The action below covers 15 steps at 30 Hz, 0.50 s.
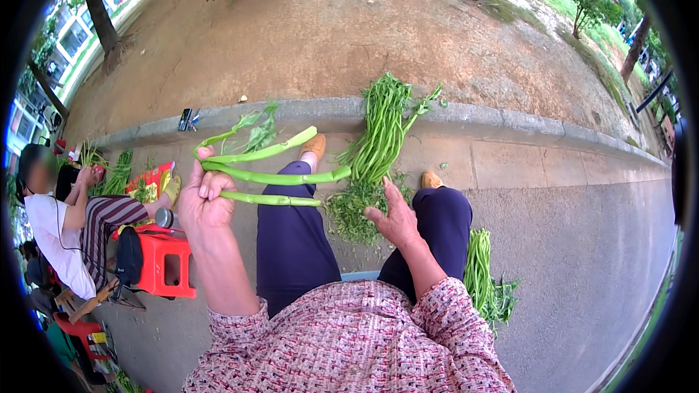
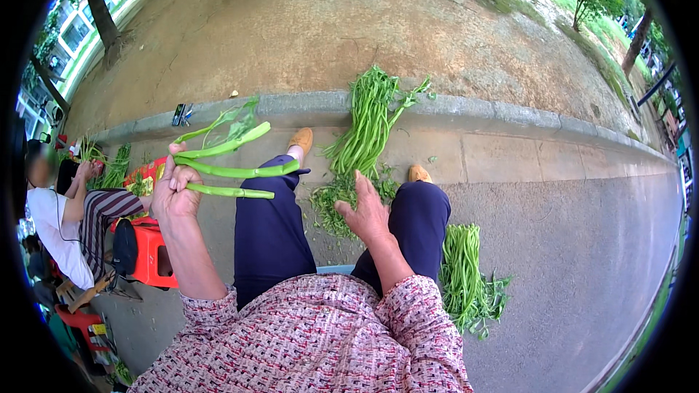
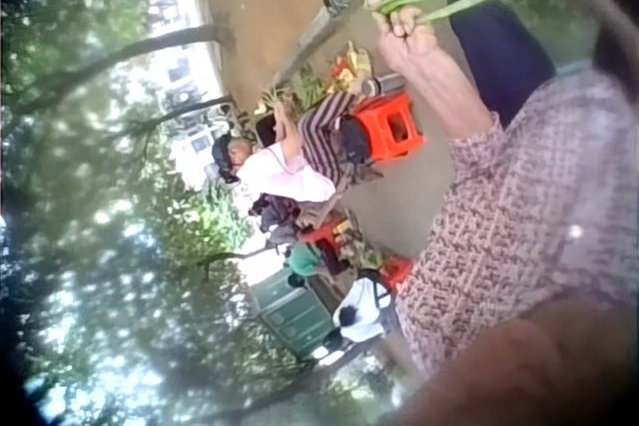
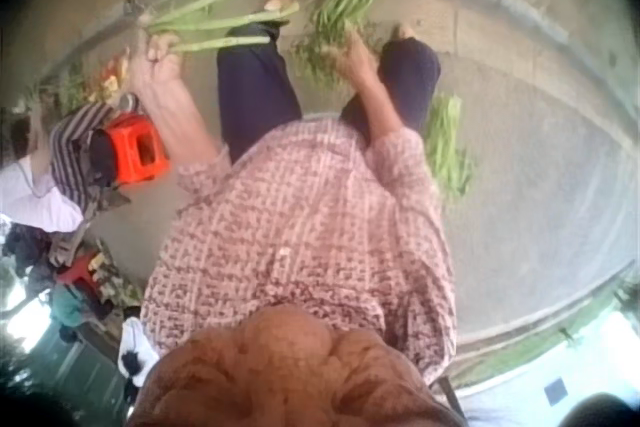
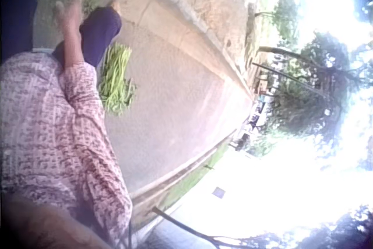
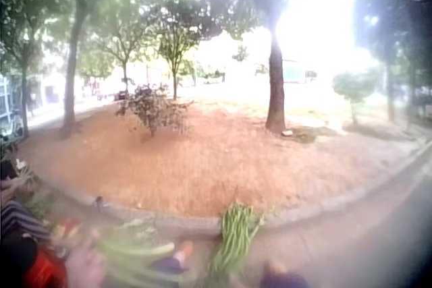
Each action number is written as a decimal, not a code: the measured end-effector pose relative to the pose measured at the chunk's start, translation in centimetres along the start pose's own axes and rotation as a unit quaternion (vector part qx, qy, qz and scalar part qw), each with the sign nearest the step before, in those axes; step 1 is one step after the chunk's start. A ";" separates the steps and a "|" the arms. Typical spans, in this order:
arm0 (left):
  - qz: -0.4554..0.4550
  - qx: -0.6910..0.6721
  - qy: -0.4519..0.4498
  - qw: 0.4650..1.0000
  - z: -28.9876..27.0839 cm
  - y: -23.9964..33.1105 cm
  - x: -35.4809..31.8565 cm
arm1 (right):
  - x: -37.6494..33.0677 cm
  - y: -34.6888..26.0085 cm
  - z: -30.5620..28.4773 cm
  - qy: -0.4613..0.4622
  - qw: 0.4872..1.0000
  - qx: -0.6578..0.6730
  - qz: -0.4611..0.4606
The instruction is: The person holds green leafy vegetables and removes the stems by hand, placing the trimmed parts into a pile on the ground.
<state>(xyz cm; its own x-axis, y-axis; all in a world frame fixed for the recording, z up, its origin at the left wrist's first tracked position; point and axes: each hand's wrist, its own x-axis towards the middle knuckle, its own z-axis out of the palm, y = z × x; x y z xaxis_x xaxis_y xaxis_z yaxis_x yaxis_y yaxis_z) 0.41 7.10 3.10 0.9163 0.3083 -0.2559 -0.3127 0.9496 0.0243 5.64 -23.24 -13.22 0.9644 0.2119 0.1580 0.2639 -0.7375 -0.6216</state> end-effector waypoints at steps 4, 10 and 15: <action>-0.012 -0.004 -0.003 1.000 -0.1 -0.4 0.0 | 0.1 -5.7 -3.6 -0.234 0.840 0.486 0.063; -0.054 0.010 -0.013 0.998 -0.5 -1.8 0.1 | -0.1 -11.5 -7.2 -0.267 0.742 0.614 0.036; -0.071 0.019 -0.021 0.997 -0.7 -2.3 0.2 | -1.2 -11.6 -6.7 -0.105 0.744 0.654 0.082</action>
<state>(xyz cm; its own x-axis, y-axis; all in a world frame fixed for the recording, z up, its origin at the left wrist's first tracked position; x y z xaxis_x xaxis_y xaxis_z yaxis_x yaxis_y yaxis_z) 1.13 4.89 2.30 0.9605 0.1728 -0.2179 -0.1708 0.9849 0.0281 1.56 -19.23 -1.10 0.9221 0.3849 -0.0410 -0.2311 0.4625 -0.8560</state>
